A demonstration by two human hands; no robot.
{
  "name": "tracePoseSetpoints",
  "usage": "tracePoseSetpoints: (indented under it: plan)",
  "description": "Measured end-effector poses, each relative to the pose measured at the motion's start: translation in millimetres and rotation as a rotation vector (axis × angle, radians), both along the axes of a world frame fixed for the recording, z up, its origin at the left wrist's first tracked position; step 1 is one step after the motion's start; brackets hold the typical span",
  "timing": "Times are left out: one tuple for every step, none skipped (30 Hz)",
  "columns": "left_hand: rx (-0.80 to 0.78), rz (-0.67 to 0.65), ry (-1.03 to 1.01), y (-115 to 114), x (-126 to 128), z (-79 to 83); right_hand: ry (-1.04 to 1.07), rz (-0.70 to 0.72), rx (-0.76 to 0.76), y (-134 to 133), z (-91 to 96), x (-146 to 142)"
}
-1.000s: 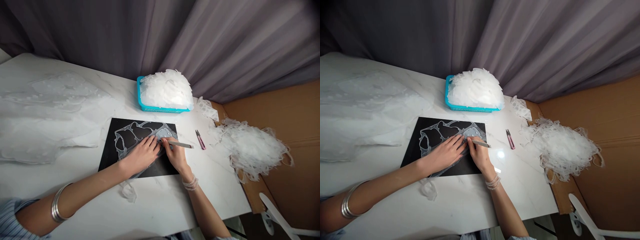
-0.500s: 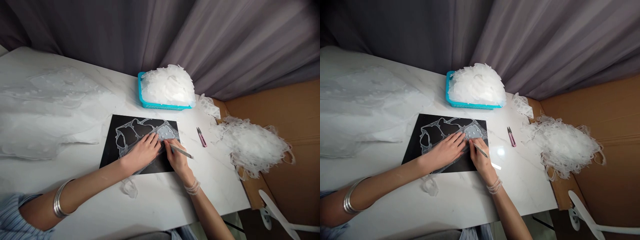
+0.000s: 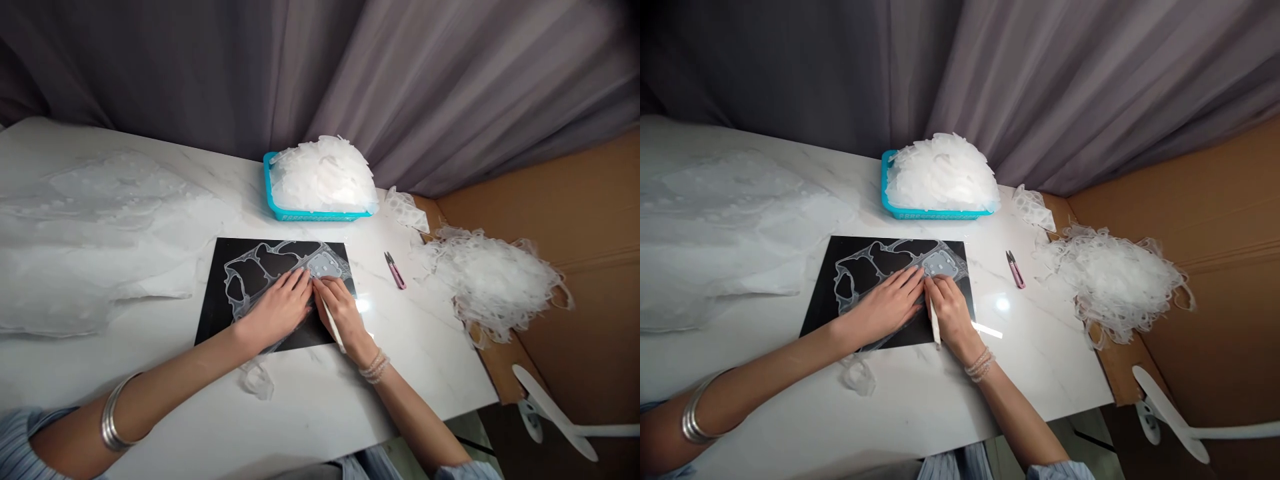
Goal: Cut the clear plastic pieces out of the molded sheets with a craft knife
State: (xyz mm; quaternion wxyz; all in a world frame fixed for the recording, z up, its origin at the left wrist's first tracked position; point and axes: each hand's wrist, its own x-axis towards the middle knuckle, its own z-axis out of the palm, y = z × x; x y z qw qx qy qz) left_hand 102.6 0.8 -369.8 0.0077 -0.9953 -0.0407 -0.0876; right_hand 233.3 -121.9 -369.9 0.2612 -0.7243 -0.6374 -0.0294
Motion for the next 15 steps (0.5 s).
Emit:
tracePoseSetpoints:
  plan:
    - [-0.004,0.013,0.004,-1,0,-1.5,-0.03,0.002,-0.009,0,-1.0,0]
    - [-0.011,0.026,0.005,-2,-1,-3.1,-0.06,-0.001,-0.014,0,-2.4,0]
    - [-0.018,0.037,0.004,-3,-1,-4.7,-0.09,-0.005,-0.02,0,-3.7,0]
    - [-0.025,0.044,0.002,-3,-1,-6.2,-0.121,-0.004,-0.027,0,-4.9,1]
    - [-0.029,0.047,0.002,-4,-1,-7.6,-0.15,-0.003,-0.041,0,-5.8,2]
    - [-0.03,0.046,0.002,-4,-1,-8.7,-0.175,-0.001,-0.061,0,-6.2,3]
    - [-0.029,0.045,0.004,-3,-1,-9.4,-0.191,0.003,-0.086,1,-6.1,5]
    - [-0.029,0.045,0.005,-3,-1,-9.9,-0.198,0.009,-0.113,1,-5.6,6]
    - [-0.029,0.046,0.006,-3,-1,-10.1,-0.197,0.014,-0.138,2,-4.8,7]
    - [-0.03,0.046,0.007,-3,-1,-10.1,-0.193,0.016,-0.158,3,-3.7,8]
    - [-0.032,0.047,0.008,-2,-1,-10.0,-0.186,0.018,-0.172,4,-2.6,8]
    - [-0.034,0.048,0.008,-2,-1,-10.0,-0.182,0.022,-0.179,6,-1.6,8]
    - [-0.036,0.048,0.01,-2,-1,-10.0,-0.178,0.026,-0.183,7,-0.9,7]
    - [-0.038,0.047,0.013,-2,-1,-10.1,-0.171,0.029,-0.184,9,-0.7,6]
    - [-0.039,0.045,0.017,-2,-1,-10.4,-0.154,0.035,-0.18,11,-0.8,4]
